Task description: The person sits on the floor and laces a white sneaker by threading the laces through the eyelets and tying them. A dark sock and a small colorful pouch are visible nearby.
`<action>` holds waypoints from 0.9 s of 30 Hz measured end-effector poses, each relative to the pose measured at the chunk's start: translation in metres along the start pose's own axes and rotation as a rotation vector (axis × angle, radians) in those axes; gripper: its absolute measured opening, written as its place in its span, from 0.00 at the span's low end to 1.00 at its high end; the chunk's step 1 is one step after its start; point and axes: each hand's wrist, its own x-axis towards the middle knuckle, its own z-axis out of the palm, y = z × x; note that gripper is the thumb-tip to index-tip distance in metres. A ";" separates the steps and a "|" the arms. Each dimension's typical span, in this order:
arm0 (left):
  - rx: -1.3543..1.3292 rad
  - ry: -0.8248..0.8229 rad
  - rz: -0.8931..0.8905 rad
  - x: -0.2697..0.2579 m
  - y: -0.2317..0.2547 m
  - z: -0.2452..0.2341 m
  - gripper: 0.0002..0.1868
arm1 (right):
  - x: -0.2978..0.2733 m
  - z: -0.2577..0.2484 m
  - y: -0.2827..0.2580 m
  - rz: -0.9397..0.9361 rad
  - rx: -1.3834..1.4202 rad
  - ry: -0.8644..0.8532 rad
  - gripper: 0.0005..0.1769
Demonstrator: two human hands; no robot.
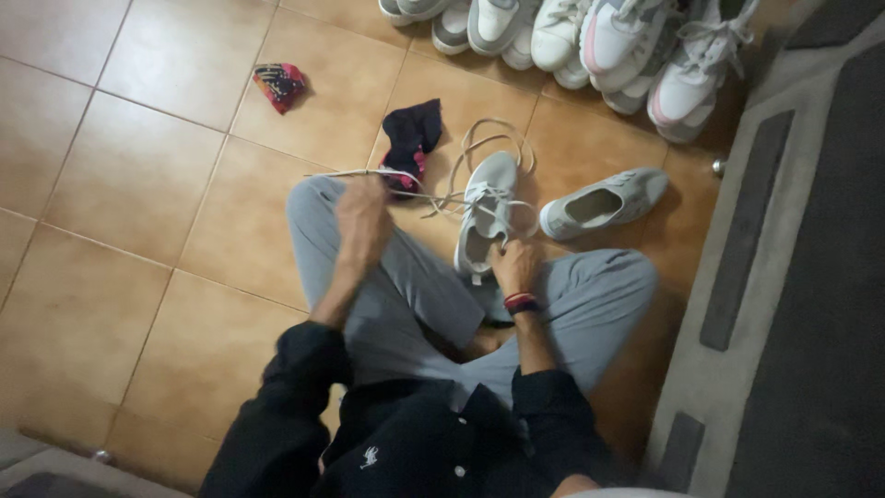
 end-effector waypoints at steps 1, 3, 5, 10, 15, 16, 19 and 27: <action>-0.020 0.006 -0.043 0.000 -0.011 -0.021 0.06 | -0.001 -0.002 0.000 0.003 -0.003 0.026 0.21; 0.027 0.037 -0.110 0.001 -0.025 -0.059 0.04 | 0.000 -0.008 -0.001 0.006 -0.012 0.085 0.19; 0.131 0.095 -0.166 0.006 -0.038 -0.092 0.03 | 0.001 -0.011 -0.005 0.089 0.049 0.028 0.18; 0.257 0.239 -0.283 0.014 -0.087 -0.152 0.05 | 0.003 -0.013 -0.002 0.042 0.066 0.041 0.19; 0.281 0.245 -0.309 0.011 -0.092 -0.150 0.08 | 0.003 -0.005 0.000 -0.018 0.022 0.081 0.21; 0.242 0.233 -0.312 0.012 -0.088 -0.146 0.07 | 0.003 -0.006 0.001 -0.017 0.047 0.083 0.20; 0.250 0.222 -0.284 0.017 -0.071 -0.132 0.06 | 0.002 -0.011 0.001 0.026 0.083 0.079 0.20; 0.133 0.003 -0.123 0.031 -0.007 -0.047 0.04 | 0.000 -0.034 -0.014 0.138 0.016 0.045 0.24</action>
